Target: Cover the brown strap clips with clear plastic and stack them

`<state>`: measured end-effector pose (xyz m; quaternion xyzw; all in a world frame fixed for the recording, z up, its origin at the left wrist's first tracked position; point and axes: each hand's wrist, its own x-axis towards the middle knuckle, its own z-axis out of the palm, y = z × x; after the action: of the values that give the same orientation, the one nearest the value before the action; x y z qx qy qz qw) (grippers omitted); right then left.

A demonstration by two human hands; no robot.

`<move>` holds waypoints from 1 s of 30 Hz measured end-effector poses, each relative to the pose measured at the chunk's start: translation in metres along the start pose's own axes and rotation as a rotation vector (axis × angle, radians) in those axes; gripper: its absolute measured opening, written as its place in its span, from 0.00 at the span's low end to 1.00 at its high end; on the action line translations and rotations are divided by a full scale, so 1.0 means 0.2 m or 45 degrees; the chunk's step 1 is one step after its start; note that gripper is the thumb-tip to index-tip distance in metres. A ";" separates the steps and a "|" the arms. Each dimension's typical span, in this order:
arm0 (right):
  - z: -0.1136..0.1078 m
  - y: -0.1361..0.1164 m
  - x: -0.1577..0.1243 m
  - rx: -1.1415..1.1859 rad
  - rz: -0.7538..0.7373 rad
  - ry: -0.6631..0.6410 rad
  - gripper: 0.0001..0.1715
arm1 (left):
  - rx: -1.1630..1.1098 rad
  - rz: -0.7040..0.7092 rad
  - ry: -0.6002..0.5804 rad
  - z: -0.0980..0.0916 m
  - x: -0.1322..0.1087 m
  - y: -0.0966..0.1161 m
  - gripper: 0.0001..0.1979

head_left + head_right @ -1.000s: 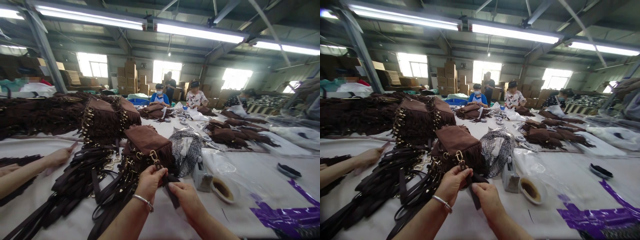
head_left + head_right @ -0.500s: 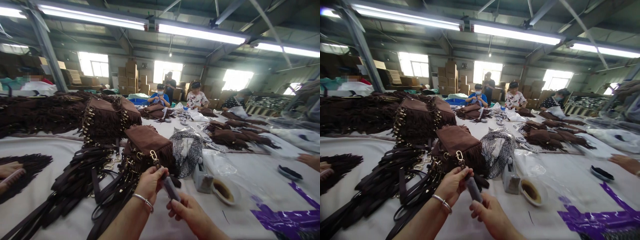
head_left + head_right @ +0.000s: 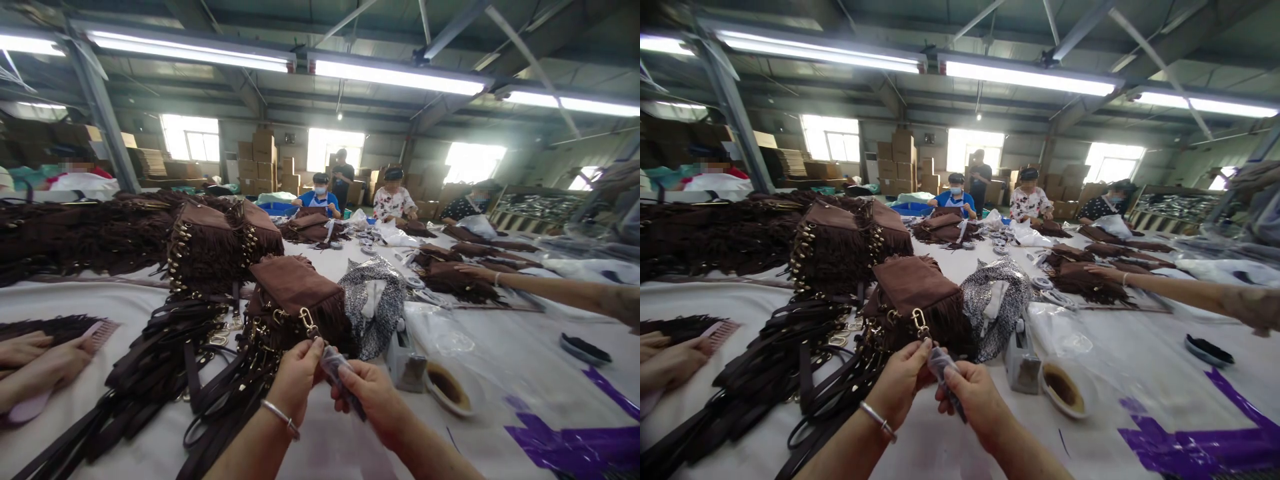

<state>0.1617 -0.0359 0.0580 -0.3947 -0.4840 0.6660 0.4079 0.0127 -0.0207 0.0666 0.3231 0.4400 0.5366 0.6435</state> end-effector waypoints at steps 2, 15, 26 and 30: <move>0.00 0.01 0.00 0.010 0.019 0.021 0.25 | 0.219 0.125 0.064 -0.06 -0.02 0.01 0.16; 0.01 0.06 0.03 -0.035 0.000 0.040 0.23 | 0.996 0.544 0.066 -0.09 -0.02 0.04 0.05; 0.07 -0.02 0.11 0.007 -0.017 -0.030 0.30 | 1.159 1.009 0.128 -0.07 -0.01 0.10 0.07; 0.09 -0.11 0.22 0.059 -0.099 0.029 0.33 | 1.122 0.980 0.048 -0.09 -0.03 0.09 0.07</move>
<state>0.1334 0.0037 0.0776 -0.3737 -0.4786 0.6561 0.4481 -0.0107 -0.0230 0.0776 0.6872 0.4840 0.5037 0.1993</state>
